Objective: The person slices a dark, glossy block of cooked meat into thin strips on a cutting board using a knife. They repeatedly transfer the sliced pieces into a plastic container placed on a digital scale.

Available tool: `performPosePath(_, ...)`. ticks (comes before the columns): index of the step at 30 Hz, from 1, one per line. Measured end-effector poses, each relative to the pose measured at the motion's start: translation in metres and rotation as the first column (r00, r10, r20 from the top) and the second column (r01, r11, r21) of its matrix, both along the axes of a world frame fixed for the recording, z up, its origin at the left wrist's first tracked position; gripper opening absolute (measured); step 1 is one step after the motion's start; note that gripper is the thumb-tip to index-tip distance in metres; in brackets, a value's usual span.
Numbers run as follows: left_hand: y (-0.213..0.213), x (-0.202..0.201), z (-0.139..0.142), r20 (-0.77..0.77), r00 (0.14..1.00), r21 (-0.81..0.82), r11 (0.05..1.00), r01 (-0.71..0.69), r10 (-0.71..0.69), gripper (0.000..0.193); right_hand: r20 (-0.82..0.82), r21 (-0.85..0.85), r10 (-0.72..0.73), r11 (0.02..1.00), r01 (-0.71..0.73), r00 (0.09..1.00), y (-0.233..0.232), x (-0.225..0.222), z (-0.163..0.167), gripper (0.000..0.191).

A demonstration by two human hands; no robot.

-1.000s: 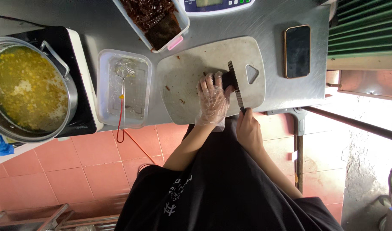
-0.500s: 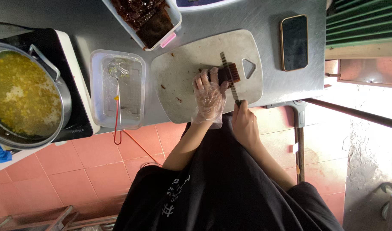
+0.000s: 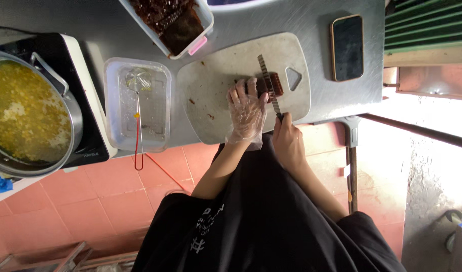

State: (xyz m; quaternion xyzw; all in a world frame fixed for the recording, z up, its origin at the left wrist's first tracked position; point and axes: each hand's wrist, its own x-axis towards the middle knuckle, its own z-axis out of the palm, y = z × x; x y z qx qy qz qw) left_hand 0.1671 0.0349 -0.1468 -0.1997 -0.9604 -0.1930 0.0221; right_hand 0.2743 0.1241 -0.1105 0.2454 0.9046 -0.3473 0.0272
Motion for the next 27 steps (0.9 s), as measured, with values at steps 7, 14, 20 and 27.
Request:
performPosePath(7,-0.001,0.000,-0.011,0.047,0.999,0.018,1.000,0.003,-0.004,0.054,0.034,-0.031,0.004,1.000,-0.003,0.999,0.000,-0.006,0.010,0.019)
performPosePath(14,-0.002,-0.001,-0.015,-0.028,0.999,0.013,0.999,0.033,-0.033,0.056,-0.046,-0.029,-0.007,1.000,0.005,0.999,-0.002,-0.018,-0.029,0.017)
performPosePath(20,-0.003,-0.001,-0.012,0.038,0.999,-0.038,0.998,0.040,-0.038,0.056,0.000,-0.073,-0.039,0.997,0.039,0.999,-0.003,-0.022,-0.031,0.018)
performPosePath(27,-0.001,-0.001,-0.019,0.008,1.000,-0.002,1.000,0.001,-0.001,0.054,0.067,-0.047,-0.031,0.998,0.034,0.997,-0.008,-0.005,0.006,0.017)
